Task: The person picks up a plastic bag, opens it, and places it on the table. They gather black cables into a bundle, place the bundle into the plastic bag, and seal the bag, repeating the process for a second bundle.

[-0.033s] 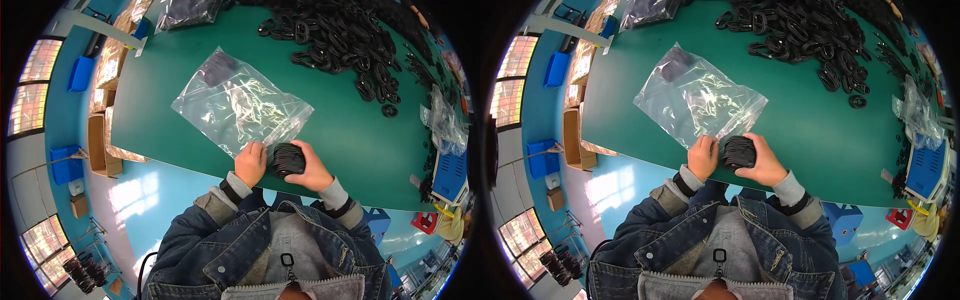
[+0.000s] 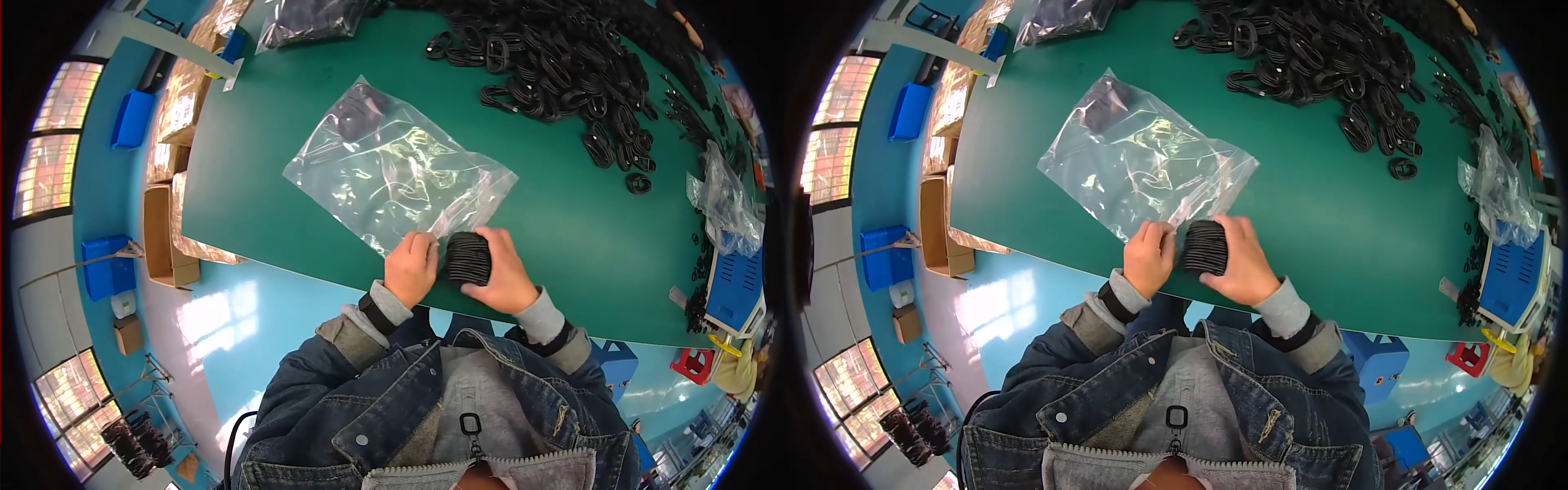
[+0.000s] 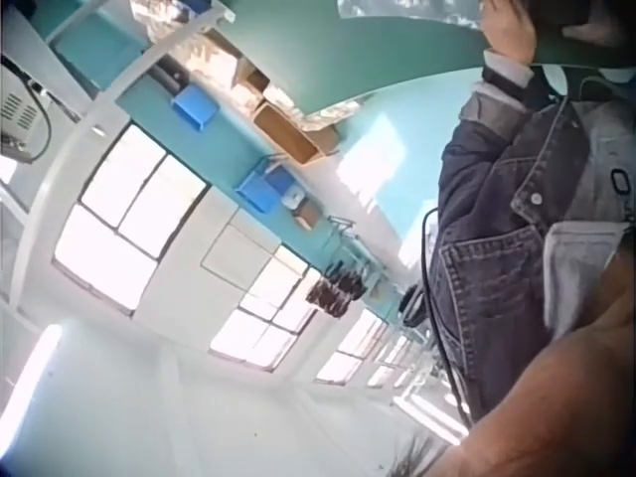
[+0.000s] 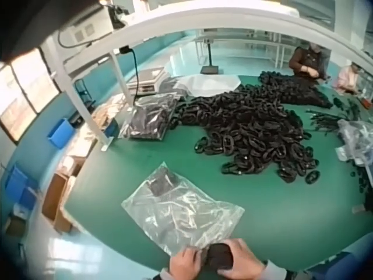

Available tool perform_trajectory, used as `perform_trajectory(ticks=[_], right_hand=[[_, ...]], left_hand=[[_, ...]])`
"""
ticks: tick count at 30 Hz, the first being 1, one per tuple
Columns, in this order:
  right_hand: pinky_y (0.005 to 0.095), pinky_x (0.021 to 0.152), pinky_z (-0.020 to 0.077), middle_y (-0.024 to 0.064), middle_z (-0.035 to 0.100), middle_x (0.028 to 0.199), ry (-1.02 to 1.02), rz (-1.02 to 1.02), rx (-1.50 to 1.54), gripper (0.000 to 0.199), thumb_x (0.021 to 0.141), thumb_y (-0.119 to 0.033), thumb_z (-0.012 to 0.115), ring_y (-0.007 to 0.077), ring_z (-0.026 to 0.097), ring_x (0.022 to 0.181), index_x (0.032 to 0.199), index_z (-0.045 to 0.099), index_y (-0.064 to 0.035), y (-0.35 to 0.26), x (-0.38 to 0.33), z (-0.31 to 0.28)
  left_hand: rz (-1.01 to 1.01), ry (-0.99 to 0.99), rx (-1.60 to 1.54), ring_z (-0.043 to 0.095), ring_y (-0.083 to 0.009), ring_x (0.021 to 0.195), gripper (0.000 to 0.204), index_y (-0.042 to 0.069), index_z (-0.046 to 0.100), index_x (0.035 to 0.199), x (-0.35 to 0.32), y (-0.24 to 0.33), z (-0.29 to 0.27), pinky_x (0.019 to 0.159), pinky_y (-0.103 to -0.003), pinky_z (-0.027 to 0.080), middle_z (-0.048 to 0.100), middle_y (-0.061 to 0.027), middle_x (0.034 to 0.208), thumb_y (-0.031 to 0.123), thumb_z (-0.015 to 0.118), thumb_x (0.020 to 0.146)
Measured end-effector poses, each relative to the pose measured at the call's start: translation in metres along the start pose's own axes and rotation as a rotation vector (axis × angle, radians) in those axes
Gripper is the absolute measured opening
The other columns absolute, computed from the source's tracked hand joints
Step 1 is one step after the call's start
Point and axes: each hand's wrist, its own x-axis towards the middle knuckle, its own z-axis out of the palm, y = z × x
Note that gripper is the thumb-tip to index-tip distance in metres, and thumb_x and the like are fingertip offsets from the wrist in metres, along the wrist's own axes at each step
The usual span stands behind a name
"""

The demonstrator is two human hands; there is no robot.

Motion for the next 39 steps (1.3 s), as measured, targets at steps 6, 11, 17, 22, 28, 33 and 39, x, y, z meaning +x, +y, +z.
perform_trajectory(ticks=[6, 11, 17, 22, 28, 33, 39], right_hand=[[0.0424, 0.089, 0.0396, 0.0228, 0.045, 0.112, 0.222, -0.375, -0.501, 0.070, 0.062, -0.013, 0.070, 0.0393, 0.046, 0.103, 0.124, 0.040, 0.0001, -0.003, 0.060, 0.036], [0.0416, 0.088, 0.0409, 0.0204, 0.047, 0.108, 0.272, -0.180, -0.540, 0.073, 0.059, -0.014, 0.073, 0.0386, 0.047, 0.102, 0.123, 0.040, -0.0013, -0.014, 0.095, 0.025], [0.0403, 0.088, 0.0419, 0.0188, 0.047, 0.110, 0.186, -0.115, -0.269, 0.076, 0.059, -0.015, 0.078, 0.0340, 0.049, 0.102, 0.124, 0.040, -0.0014, 0.007, 0.092, 0.028], [0.0372, 0.092, 0.0399, 0.0170, 0.046, 0.117, 0.164, -0.085, -0.223, 0.080, 0.059, -0.012, 0.080, 0.0289, 0.048, 0.109, 0.126, 0.038, -0.0017, 0.013, 0.083, 0.033], [0.0355, 0.097, 0.0362, 0.0159, 0.043, 0.124, 0.112, 0.110, 0.129, 0.083, 0.059, -0.010, 0.080, 0.0260, 0.043, 0.117, 0.129, 0.036, -0.0020, 0.013, 0.080, 0.018], [0.0345, 0.096, 0.0373, 0.0141, 0.048, 0.118, 0.175, -0.064, -0.154, 0.083, 0.059, -0.007, 0.079, 0.0252, 0.047, 0.111, 0.130, 0.035, -0.0036, 0.021, 0.073, 0.025], [0.0320, 0.090, 0.0430, 0.0108, 0.052, 0.111, 0.172, 0.104, 0.287, 0.083, 0.061, 0.000, 0.075, 0.0213, 0.053, 0.102, 0.132, 0.031, -0.0060, 0.028, 0.071, 0.023]], left_hand=[[0.316, 0.212, -0.171, 0.058, -0.0254, 0.063, 0.015, 0.003, 0.056, 0.086, 0.012, 0.023, -0.038, 0.056, -0.034, 0.048, 0.055, -0.0104, 0.076, 0.000, 0.062, 0.073], [0.303, 0.227, -0.203, 0.057, -0.0263, 0.064, 0.019, 0.003, 0.056, 0.088, 0.008, 0.009, -0.042, 0.057, -0.034, 0.047, 0.055, -0.0097, 0.076, 0.000, 0.063, 0.071], [0.104, 0.241, -0.059, 0.056, -0.0321, 0.074, 0.036, 0.003, 0.053, 0.096, 0.003, -0.012, -0.043, 0.062, -0.036, 0.045, 0.055, -0.0138, 0.087, 0.009, 0.072, 0.067], [0.040, 0.264, 0.112, 0.055, -0.0328, 0.079, 0.047, 0.003, 0.050, 0.101, -0.007, -0.029, -0.041, 0.066, -0.039, 0.044, 0.053, -0.0158, 0.093, 0.020, 0.075, 0.065], [-0.102, 0.238, 0.035, 0.054, -0.0326, 0.081, 0.046, 0.003, 0.050, 0.101, -0.022, -0.044, -0.042, 0.069, -0.040, 0.043, 0.053, -0.0153, 0.094, 0.021, 0.074, 0.067], [-0.152, 0.181, -0.036, 0.053, -0.0321, 0.080, 0.048, 0.003, 0.050, 0.101, -0.013, -0.017, -0.042, 0.070, -0.041, 0.043, 0.053, -0.0151, 0.095, 0.024, 0.075, 0.066], [-0.015, 0.177, -0.007, 0.053, -0.0310, 0.081, 0.058, 0.003, 0.049, 0.106, -0.015, -0.040, -0.017, 0.071, -0.040, 0.043, 0.052, -0.0152, 0.096, 0.027, 0.078, 0.063]])
